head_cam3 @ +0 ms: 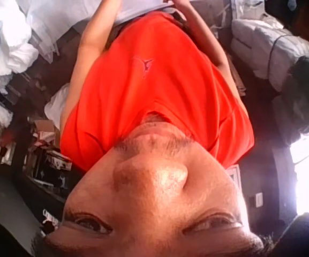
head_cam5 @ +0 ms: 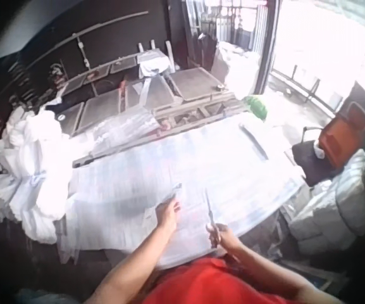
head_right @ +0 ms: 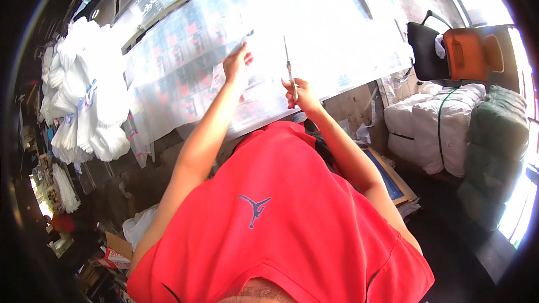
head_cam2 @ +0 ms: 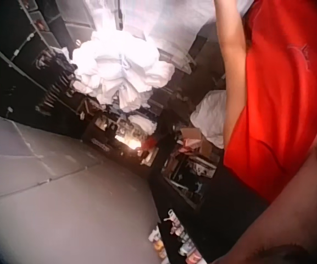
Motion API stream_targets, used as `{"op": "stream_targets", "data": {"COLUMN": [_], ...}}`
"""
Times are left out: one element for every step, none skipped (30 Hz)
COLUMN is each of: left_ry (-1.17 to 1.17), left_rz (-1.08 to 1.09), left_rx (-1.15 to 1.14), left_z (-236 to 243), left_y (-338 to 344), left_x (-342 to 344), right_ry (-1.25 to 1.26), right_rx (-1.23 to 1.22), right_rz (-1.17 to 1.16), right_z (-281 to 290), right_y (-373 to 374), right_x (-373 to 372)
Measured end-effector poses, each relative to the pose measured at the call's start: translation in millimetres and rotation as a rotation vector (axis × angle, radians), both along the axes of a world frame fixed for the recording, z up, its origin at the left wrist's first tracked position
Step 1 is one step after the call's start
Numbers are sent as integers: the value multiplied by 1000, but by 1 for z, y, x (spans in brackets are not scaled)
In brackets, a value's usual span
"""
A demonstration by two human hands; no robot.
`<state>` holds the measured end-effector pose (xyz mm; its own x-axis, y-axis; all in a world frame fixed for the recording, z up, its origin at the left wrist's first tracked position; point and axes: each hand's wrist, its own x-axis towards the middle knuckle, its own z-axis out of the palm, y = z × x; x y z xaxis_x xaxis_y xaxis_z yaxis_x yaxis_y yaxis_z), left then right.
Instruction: The person cuts multiple printed graphics from a large roll of DTF transfer film using shears. The person holds the film with one hand and follows the printed lines with the shears, setting the cut pieces onto a stack on the work table.
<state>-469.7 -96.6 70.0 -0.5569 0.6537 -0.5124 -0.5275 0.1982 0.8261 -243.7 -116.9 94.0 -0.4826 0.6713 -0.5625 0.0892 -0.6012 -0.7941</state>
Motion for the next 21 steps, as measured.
{"op": "stream_targets", "data": {"left_ry": [56, 113, 216, 236, 266, 297, 299, 247, 195, 194, 10, -174, -280, -282, -54, 180, 369, 799, 881, 902, 948], "left_rz": [3, 13, -1, -34, -39, -43, -47, -17, 19, 27, 33, 52, 32, 44, -60, -167, -170, -97, 45, 115, 238], "left_rx": [46, 92, 98, 106, 111, 114, 110, 79, 46, 29, -73, -172, -182, -203, -225, -247, -235, -395, -432, -596, -785], "left_z": [-1, -6, -10, -11, -13, -16, -25, -37, -49, -57, -65, -73, -73, -66, -60, -52, -60, -74, -78, -85, -84], "left_y": [24, 46, 68, 90, 108, 124, 137, 145, 153, 161, 163, 157, 151, 146, 133, 117, 88, 53, 21, -17, -42], "left_x": [7, 13, 16, 24, 36, 49, 59, 68, 74, 78, 82, 82, 89, 99, 111, 117, 105, 91, 86, 73, 74], "right_ry": [-60, -57, -48, -40, -41, -82, -121, -162, -161, -163, -184, -216, -184, -146, -113, -62, -66, -67, -56, -40, -37], "right_rx": [-3, -16, -10, -7, -9, 9, 25, 42, 32, 15, 27, 38, 23, 14, -33, -13, -3, 10, 9, 1, -37], "right_rz": [-40, -67, -84, -116, -125, -127, -126, -126, -109, -89, -62, -26, 1, 19, 29, 61, 134, 207, 237, 265, 272], "right_z": [12, 11, 10, 12, 13, 15, 17, 17, 16, 13, 15, 15, 16, 14, 10, 8, 9, 10, 11, 8, 4], "right_y": [6, 14, 20, 27, 33, 39, 46, 52, 61, 69, 74, 82, 86, 93, 96, 98, 102, 105, 106, 106, 105], "right_x": [18, 38, 59, 79, 101, 122, 138, 154, 167, 180, 190, 197, 208, 217, 226, 234, 235, 234, 234, 230, 228]}}
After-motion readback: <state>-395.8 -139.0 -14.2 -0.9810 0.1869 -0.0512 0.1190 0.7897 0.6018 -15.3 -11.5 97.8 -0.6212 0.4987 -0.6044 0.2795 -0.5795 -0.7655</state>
